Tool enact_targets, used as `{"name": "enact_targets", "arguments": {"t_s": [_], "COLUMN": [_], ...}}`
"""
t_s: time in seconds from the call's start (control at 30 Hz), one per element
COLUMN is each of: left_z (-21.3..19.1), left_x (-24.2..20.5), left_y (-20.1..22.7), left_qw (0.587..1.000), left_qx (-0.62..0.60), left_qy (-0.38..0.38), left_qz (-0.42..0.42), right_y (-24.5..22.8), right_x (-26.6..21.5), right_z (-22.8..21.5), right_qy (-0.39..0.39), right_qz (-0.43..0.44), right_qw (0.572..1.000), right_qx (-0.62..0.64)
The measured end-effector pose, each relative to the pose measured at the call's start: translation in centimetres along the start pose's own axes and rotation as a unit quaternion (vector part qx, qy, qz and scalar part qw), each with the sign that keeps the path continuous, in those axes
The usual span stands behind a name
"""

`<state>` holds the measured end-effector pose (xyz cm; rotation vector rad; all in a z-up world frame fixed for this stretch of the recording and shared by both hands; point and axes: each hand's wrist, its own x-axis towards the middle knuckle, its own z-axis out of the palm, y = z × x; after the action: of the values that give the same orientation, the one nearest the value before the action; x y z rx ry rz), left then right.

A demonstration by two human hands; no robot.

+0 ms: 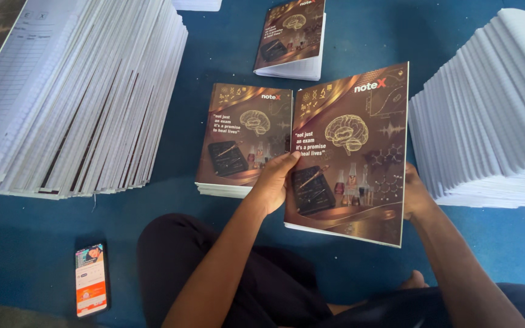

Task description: The person assembles notebooks by inserting stacks of lined paper into printed covers. They repeatedly pick up a cover, open it, place a paper stack inside, close the cover, and set the finished notebook aside.

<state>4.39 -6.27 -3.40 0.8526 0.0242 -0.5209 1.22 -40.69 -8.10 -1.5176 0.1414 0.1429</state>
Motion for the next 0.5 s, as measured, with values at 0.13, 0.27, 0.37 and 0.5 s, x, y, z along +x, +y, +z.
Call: {"name": "enact_targets", "arguments": {"t_s": [0.13, 0.27, 0.37, 0.5], "left_z": [0.0, 0.5, 0.9, 0.9], "left_x": [0.1, -0.1, -0.2, -0.2], "left_y": [0.1, 0.3, 0.5, 0.7], "left_qw": [1.000, 1.000, 0.999, 0.999], "left_qx": [-0.014, 0.016, 0.036, 0.032], "left_qy": [0.002, 0.010, 0.007, 0.010], "left_qz": [-0.011, -0.021, -0.017, -0.036], "right_y": [0.6, 0.2, -0.7, -1.7], "right_x": [0.2, 0.0, -0.3, -0.8], "right_z": [-0.3, -0.1, 0.6, 1.3], "right_qy": [0.020, 0.054, 0.104, 0.124], "right_qz": [0.001, 0.030, 0.071, 0.077], "right_qw": [0.999, 0.998, 0.992, 0.989], "right_qx": [-0.027, 0.022, 0.006, -0.021]}}
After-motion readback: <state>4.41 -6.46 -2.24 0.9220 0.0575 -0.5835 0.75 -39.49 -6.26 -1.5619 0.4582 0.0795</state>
